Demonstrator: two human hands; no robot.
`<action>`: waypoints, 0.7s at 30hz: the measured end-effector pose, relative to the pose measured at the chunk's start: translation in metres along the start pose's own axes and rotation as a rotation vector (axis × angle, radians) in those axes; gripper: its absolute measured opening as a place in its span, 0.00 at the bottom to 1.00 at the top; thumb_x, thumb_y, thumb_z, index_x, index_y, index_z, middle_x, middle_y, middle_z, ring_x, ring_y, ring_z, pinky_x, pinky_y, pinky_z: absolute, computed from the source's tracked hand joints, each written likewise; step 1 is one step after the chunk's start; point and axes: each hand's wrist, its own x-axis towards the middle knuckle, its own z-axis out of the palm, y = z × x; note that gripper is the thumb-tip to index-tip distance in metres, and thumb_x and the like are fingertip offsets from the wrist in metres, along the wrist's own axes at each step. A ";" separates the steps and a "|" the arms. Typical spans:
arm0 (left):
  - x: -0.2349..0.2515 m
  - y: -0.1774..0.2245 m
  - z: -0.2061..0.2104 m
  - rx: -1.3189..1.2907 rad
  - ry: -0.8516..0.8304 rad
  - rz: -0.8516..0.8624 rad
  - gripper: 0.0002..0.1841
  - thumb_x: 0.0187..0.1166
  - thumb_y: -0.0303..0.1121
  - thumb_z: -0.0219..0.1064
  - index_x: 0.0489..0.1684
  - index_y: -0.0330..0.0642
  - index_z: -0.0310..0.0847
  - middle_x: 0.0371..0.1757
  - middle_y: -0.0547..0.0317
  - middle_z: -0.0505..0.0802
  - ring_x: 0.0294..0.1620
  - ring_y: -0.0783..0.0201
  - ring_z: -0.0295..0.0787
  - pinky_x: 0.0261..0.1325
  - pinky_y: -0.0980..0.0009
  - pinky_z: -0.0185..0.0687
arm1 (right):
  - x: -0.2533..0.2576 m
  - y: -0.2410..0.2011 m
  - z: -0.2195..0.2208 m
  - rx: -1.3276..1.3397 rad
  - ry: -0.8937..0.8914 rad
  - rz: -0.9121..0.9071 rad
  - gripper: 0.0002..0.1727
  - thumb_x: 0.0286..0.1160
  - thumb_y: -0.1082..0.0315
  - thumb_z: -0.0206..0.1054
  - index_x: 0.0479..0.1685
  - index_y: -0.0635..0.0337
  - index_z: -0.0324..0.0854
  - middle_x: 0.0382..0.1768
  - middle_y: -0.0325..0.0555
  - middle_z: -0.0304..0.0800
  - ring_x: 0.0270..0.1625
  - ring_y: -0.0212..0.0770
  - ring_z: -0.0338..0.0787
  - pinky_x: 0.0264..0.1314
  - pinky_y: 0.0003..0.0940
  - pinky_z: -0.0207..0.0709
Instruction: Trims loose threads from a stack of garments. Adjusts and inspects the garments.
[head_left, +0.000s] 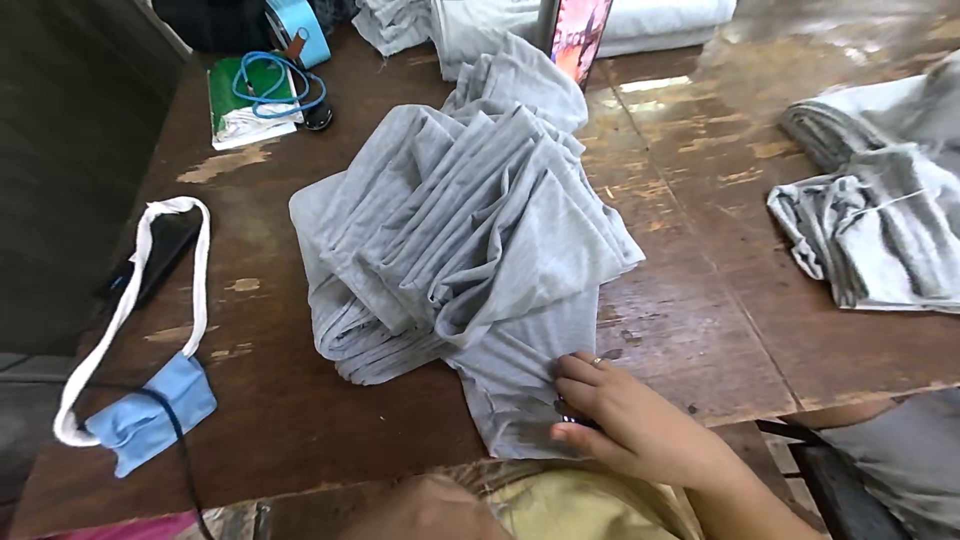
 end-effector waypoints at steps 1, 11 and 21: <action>0.003 0.001 0.000 0.061 0.058 -0.021 0.28 0.80 0.60 0.65 0.47 0.38 0.89 0.38 0.56 0.93 0.43 0.70 0.89 0.54 0.74 0.84 | 0.000 0.002 -0.001 0.041 0.021 -0.014 0.34 0.88 0.35 0.46 0.27 0.55 0.76 0.35 0.47 0.78 0.42 0.47 0.81 0.43 0.42 0.75; 0.056 -0.028 0.037 0.533 0.914 -0.112 0.23 0.77 0.22 0.55 0.70 0.32 0.82 0.62 0.53 0.94 0.63 0.71 0.90 0.69 0.70 0.84 | -0.010 0.000 -0.011 0.013 0.469 -0.004 0.12 0.63 0.63 0.68 0.37 0.61 0.76 0.42 0.51 0.80 0.40 0.34 0.80 0.39 0.20 0.75; 0.125 -0.011 -0.031 0.991 0.748 0.066 0.28 0.90 0.56 0.50 0.83 0.56 0.74 0.93 0.38 0.60 0.95 0.34 0.43 0.91 0.33 0.37 | 0.018 -0.016 -0.088 0.382 0.584 -0.209 0.08 0.83 0.66 0.61 0.52 0.58 0.76 0.80 0.52 0.71 0.78 0.47 0.81 0.71 0.46 0.88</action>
